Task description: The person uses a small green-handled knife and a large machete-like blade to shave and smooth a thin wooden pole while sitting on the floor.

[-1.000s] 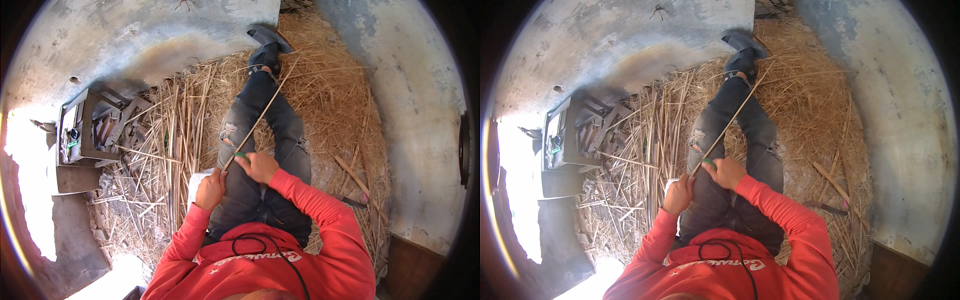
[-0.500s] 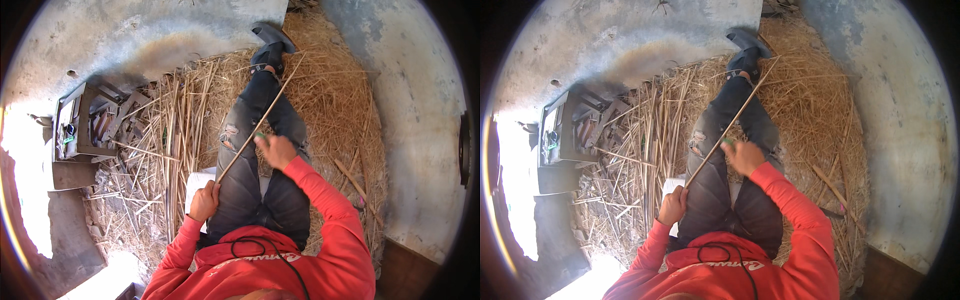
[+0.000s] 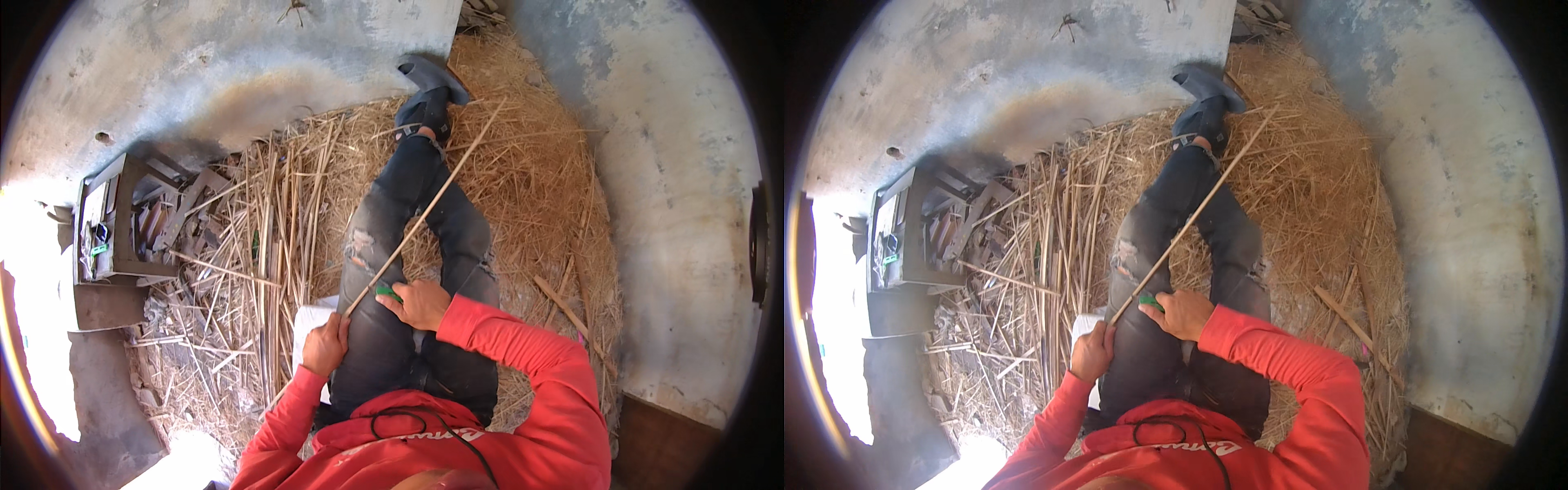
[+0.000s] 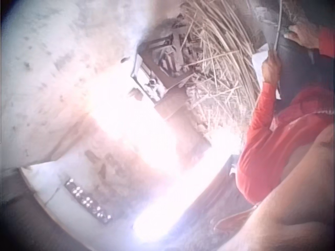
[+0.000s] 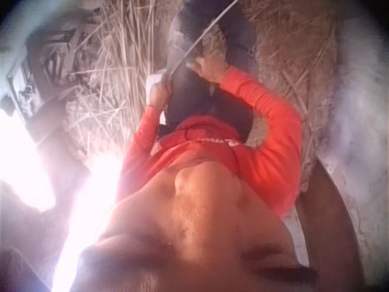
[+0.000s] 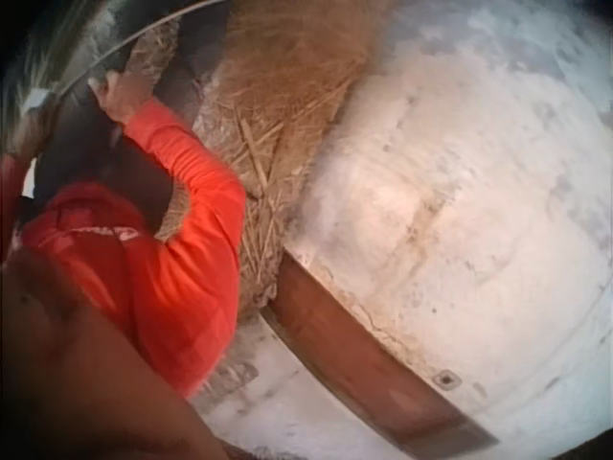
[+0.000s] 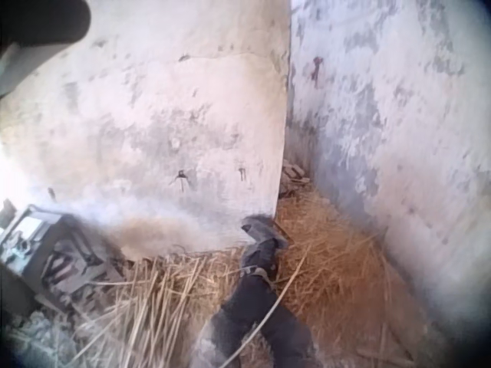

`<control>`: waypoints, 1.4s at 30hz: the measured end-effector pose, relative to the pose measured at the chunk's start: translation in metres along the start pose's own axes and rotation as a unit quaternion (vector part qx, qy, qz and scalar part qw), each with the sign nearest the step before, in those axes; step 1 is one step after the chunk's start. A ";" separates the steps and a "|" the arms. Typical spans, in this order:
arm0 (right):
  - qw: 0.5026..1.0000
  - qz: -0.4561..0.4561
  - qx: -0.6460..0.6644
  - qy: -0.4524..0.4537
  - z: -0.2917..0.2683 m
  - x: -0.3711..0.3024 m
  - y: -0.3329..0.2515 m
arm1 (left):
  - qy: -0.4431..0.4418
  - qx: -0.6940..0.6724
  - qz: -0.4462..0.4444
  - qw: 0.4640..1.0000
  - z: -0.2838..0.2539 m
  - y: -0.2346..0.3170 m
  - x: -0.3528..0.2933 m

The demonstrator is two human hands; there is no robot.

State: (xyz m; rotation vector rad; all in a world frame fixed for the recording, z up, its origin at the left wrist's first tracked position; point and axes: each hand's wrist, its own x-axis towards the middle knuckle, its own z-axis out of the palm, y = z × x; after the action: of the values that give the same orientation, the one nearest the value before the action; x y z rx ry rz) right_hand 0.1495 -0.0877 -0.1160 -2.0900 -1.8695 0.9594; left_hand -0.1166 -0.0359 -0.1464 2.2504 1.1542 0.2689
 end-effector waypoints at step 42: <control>0.894 0.276 0.070 0.346 -0.117 0.060 0.170 | 0.014 0.095 0.031 0.995 -0.008 -0.015 0.012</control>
State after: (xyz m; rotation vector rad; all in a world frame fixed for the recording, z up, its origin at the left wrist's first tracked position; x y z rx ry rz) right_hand 0.3561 -0.0314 -0.1355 -2.4591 -0.8531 0.3081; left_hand -0.1225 -0.0160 -0.1497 2.4591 1.1692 0.2250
